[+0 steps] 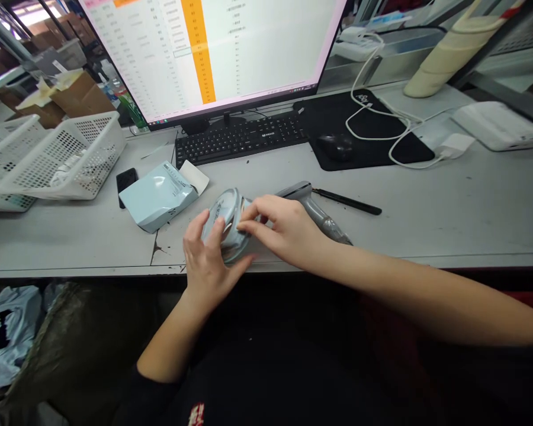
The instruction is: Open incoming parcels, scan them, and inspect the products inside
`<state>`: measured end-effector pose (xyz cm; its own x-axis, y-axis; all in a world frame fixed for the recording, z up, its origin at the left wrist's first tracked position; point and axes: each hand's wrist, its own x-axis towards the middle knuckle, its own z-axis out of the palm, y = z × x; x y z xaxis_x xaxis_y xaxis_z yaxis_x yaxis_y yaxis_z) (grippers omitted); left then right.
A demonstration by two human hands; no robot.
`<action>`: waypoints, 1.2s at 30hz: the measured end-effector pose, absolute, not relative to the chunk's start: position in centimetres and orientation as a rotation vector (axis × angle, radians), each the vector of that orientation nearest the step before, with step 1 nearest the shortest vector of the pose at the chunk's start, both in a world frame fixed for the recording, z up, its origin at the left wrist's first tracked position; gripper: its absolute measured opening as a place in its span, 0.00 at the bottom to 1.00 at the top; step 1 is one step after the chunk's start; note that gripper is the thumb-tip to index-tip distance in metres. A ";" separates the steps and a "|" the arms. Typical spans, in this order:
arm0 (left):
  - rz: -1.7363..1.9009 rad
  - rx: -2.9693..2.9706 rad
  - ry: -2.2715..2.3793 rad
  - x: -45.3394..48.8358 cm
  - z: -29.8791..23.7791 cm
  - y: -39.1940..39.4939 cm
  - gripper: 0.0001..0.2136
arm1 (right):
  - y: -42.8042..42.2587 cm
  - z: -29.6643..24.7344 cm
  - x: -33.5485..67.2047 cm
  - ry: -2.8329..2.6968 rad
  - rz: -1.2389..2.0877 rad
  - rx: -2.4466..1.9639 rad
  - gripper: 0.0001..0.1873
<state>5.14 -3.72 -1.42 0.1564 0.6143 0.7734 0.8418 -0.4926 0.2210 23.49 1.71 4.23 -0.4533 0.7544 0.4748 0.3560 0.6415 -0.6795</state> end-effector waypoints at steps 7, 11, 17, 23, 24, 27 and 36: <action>-1.374 -2.188 -1.369 3.1 -2.0 -1.5 0.25 | 3.3 4.4 20.8 -2.031 0.657 -0.901 0.08; -1.456 -2.111 -1.285 3.0 -2.5 -1.1 0.20 | 4.5 4.2 21.2 -1.979 0.639 -0.968 0.08; -1.597 -2.056 -1.171 2.9 -3.7 -1.8 0.16 | 8.2 2.6 22.2 -1.910 0.799 -1.249 0.08; -1.885 -1.920 -1.220 1.8 -7.2 -3.2 0.14 | 10.1 2.3 21.4 -1.761 1.477 -1.339 0.11; -1.960 -1.876 -1.260 1.6 -7.6 -3.3 0.13 | 10.0 2.4 21.1 -1.725 1.582 -1.348 0.11; -2.194 -1.662 -1.398 1.0 -8.1 -3.5 0.13 | 9.4 2.3 20.5 -1.675 1.678 -1.403 0.14; -2.941 -1.108 -2.046 -1.1 -6.6 -3.0 0.20 | 11.4 5.1 29.7 -2.107 0.855 -0.986 0.18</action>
